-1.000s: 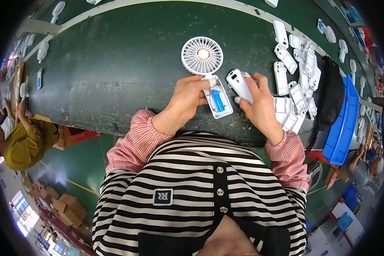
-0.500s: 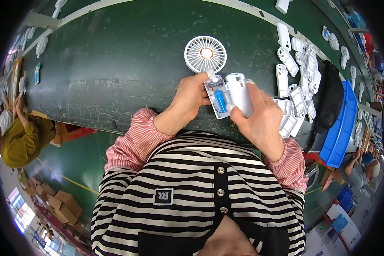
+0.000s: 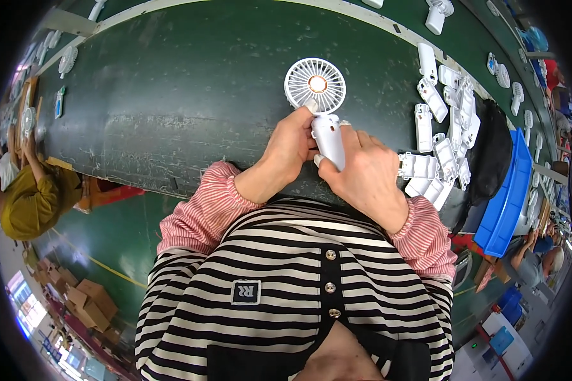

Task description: The person assembles handheld fans by positioning internal circuit boards and batteries into the fan handles, attaching handle casings by hand, and placing the assembled fans onto the conveyor belt.

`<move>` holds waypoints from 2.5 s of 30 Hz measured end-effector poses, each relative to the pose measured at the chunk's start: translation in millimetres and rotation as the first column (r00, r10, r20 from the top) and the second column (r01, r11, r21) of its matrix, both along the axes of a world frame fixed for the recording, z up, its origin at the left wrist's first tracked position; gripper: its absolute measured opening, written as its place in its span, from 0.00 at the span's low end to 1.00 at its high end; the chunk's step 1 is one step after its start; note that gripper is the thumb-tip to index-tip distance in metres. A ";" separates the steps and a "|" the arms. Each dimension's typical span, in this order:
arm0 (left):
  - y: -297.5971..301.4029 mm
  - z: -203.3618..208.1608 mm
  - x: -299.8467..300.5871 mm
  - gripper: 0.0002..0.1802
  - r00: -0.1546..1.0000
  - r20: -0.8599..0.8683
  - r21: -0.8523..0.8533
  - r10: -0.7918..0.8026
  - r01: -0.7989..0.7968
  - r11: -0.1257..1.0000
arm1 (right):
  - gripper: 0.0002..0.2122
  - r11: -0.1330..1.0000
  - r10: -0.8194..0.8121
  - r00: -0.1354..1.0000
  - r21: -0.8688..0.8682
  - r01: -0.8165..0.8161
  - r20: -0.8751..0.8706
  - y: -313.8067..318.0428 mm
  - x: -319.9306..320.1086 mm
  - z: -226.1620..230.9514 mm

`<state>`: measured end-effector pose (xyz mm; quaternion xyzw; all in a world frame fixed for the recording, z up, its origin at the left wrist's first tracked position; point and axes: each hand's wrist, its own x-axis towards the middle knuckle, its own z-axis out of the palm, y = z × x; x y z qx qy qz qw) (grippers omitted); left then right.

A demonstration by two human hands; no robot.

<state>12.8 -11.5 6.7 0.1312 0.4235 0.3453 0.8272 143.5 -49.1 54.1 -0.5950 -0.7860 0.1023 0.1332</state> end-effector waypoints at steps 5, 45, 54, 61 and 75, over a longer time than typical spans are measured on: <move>0.5 -2.6 -0.8 0.23 1.000 0.010 -0.003 -0.010 0.010 1.000 | 0.22 1.000 0.007 1.000 0.001 -0.007 0.020 0.1 -0.6 -3.2; -4.0 -5.7 2.5 0.15 1.000 0.014 0.257 -0.023 0.019 0.966 | 0.12 0.678 -0.632 0.325 -0.705 -0.208 -0.703 -2.5 15.4 -33.3; -5.6 -8.0 4.0 0.17 0.998 -0.008 0.397 -0.059 0.057 0.916 | 0.10 0.734 -0.586 0.381 -0.668 -0.125 -0.715 -0.4 14.9 -37.7; 22.0 0.0 8.3 0.14 0.999 -0.036 0.348 -0.021 0.033 0.937 | 0.11 0.761 -0.588 0.223 -0.625 -0.172 -0.778 21.2 10.4 -40.2; 280.9 -0.2 85.4 0.31 0.100 -0.867 0.444 0.487 0.598 0.668 | 0.11 0.978 -0.105 0.557 0.015 0.207 -0.824 44.1 1.4 -83.0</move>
